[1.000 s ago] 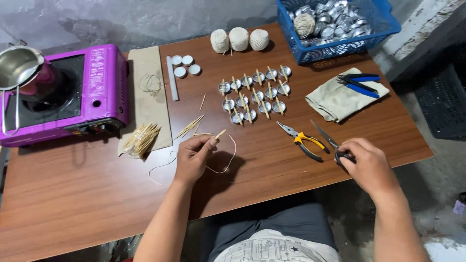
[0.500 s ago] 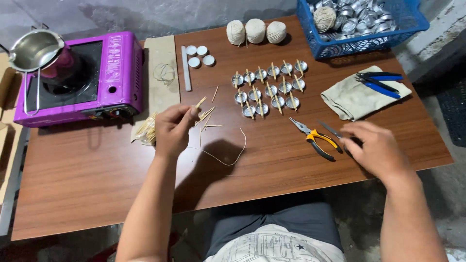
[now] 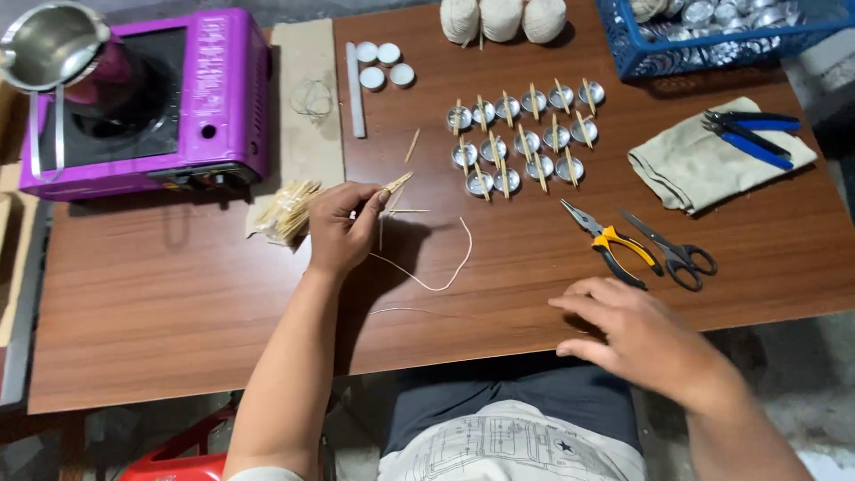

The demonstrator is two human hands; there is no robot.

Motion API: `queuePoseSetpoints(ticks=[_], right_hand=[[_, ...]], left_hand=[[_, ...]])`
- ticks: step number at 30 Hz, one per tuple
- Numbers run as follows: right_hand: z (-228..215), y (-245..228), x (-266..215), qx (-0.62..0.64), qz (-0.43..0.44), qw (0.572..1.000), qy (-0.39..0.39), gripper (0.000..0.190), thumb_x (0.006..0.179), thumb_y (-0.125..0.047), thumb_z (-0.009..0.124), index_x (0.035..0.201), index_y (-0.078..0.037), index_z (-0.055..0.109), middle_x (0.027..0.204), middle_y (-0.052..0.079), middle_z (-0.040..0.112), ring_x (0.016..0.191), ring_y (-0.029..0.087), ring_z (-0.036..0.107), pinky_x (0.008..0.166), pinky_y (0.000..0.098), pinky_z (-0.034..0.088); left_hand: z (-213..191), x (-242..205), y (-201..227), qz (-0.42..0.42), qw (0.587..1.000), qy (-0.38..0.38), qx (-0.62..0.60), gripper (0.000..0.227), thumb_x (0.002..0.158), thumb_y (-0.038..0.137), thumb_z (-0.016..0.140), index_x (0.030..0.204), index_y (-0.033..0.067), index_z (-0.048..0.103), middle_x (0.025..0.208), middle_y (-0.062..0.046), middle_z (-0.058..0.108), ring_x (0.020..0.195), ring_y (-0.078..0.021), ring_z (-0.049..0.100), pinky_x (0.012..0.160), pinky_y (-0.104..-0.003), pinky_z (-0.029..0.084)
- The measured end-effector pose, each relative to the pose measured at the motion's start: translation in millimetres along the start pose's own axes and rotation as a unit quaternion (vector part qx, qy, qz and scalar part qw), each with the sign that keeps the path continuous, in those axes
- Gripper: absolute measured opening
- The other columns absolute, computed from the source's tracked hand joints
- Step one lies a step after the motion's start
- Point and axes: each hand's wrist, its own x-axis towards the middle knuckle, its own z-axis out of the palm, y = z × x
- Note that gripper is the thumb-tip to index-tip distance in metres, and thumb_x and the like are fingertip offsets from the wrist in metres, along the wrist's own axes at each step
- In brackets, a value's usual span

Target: Assembling candle wicks by tying string to small wooden sticks and trimming them with tools.

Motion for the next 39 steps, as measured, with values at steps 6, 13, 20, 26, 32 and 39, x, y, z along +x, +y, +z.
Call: queuePoseSetpoints(ticks=[6,13,20,26,32,39], right_hand=[[36.7,8.9,-33.1,-0.035,0.156,0.987,-0.022,0.041,0.084,-0.034,0.078,0.122,-0.022,0.073,0.109,-0.004,0.066,0.107,0.018,0.066,0.09,0.0409,0.053],[41.7,18.3,-37.6,0.047,0.14,0.989,-0.001,0.015,0.088,-0.021,0.074,0.101,-0.015,0.08,0.097,-0.005,0.075,0.087,0.014,0.074,0.081,0.0323,0.057],[9.3,8.8,-20.7,0.155,0.039,0.982,0.099,0.014,0.083,-0.014,0.077,0.095,-0.009,0.084,0.09,0.0,0.082,0.081,0.013,0.078,0.075,0.0266,0.061],[-3.0,32.8,12.6,0.325,-0.048,0.931,0.161,0.011,0.074,-0.005,0.084,0.071,-0.008,0.074,0.07,0.004,0.075,0.064,0.016,0.069,0.062,0.0288,0.059],[-1.7,27.9,68.8,0.616,-0.137,0.742,0.225,0.018,0.084,-0.001,0.074,0.076,-0.003,0.058,0.098,0.027,0.075,0.095,0.031,0.076,0.08,0.0398,0.063],[-20.0,0.8,106.4,0.599,-0.088,0.743,0.286,0.014,0.09,0.007,0.072,0.092,0.003,0.059,0.085,0.023,0.076,0.075,0.024,0.076,0.069,0.035,0.066]], left_hand=[[9.3,3.7,5.7,-0.001,1.0,-0.013,-0.009,0.012,0.1,0.009,0.069,0.09,0.0064,0.073,0.076,-0.004,0.069,0.068,-0.0166,0.061,0.066,-0.03,0.046],[8.9,-1.0,4.2,-0.014,0.999,-0.03,-0.008,0.012,0.099,0.008,0.069,0.089,0.0064,0.074,0.078,-0.004,0.071,0.071,-0.0167,0.065,0.067,-0.03,0.049],[11.8,-1.4,6.1,-0.024,0.999,-0.026,-0.035,0.011,0.098,0.007,0.069,0.089,0.0051,0.075,0.078,-0.005,0.071,0.071,-0.0164,0.065,0.067,-0.03,0.051],[22.4,-1.0,20.3,-0.008,0.998,-0.027,-0.052,0.007,0.094,0.005,0.073,0.089,0.0074,0.077,0.072,-0.008,0.069,0.063,-0.0235,0.064,0.061,-0.033,0.051],[44.4,7.4,43.7,0.064,0.996,-0.041,-0.049,0.007,0.091,0.004,0.074,0.089,0.01,0.077,0.068,-0.01,0.067,0.058,-0.0312,0.064,0.057,-0.036,0.053],[50.4,38.0,76.8,0.114,0.989,-0.073,-0.064,0.006,0.091,0.001,0.072,0.091,0.0061,0.074,0.072,-0.013,0.066,0.061,-0.0347,0.065,0.059,-0.039,0.055]])
